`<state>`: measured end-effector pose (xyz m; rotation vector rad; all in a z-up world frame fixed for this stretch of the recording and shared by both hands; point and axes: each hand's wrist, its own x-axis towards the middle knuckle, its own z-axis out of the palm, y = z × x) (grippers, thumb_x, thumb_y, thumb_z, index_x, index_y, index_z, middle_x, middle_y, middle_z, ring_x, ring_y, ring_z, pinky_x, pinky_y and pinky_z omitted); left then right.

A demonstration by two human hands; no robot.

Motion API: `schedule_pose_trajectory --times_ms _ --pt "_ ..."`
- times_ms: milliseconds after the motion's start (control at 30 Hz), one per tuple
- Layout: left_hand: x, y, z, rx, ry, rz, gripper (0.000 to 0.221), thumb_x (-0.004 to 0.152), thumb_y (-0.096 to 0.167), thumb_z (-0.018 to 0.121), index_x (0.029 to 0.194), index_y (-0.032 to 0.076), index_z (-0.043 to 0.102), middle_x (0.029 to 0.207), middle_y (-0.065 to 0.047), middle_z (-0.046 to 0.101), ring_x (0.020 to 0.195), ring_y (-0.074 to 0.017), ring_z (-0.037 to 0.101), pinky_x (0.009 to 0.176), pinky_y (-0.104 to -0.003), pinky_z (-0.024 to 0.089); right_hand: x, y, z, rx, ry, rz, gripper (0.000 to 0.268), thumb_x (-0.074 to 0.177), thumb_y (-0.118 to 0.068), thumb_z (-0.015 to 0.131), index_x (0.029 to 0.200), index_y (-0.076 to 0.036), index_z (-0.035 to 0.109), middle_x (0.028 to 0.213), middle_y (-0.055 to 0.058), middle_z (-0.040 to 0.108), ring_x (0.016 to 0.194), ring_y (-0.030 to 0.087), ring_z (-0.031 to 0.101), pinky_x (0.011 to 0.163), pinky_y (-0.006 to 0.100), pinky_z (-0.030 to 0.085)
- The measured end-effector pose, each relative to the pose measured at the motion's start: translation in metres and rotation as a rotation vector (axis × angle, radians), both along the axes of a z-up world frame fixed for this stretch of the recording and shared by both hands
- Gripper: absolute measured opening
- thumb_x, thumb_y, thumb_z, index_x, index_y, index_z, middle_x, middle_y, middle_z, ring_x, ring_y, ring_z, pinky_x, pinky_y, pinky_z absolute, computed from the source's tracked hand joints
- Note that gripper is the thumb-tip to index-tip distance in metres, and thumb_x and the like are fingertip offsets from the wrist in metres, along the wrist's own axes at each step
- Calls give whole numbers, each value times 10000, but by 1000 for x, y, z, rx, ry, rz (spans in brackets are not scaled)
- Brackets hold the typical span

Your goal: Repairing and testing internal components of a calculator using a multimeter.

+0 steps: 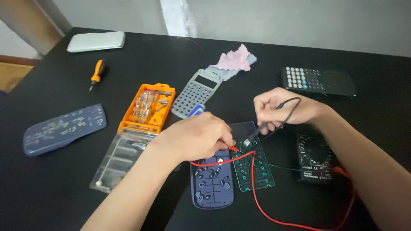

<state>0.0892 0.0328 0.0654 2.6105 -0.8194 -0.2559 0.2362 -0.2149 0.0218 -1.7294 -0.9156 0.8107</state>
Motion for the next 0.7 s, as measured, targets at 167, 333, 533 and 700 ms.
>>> schedule_pose_trajectory --times_ms 167,333,533,700 --pt "-20 14 -6 -77 -72 30 110 902 126 682 925 156 785 920 -112 757 927 -365 724 778 -454 614 -3 -2 0 150 148 65 585 1021 -505 493 967 36 708 880 251 828 687 269 782 568 339 624" --pt "-28 11 -5 -122 -79 49 113 916 99 666 929 113 778 925 -131 754 933 -383 721 784 -454 609 -2 26 17 102 -16 223 291 825 -238 833 908 39 804 803 207 850 721 264 827 674 410 678" --pt "-23 12 -8 -33 -99 145 90 898 210 686 911 194 773 932 -40 762 972 -319 730 777 -442 618 22 55 1 149 106 391 303 787 -201 877 902 62 780 796 240 818 745 291 813 700 423 656" --pt "-21 15 -22 18 -122 169 95 891 278 670 919 226 745 936 -23 755 1001 -309 718 802 -459 611 19 50 -13 217 101 381 266 792 -155 849 895 67 744 722 240 798 696 286 806 657 378 637"
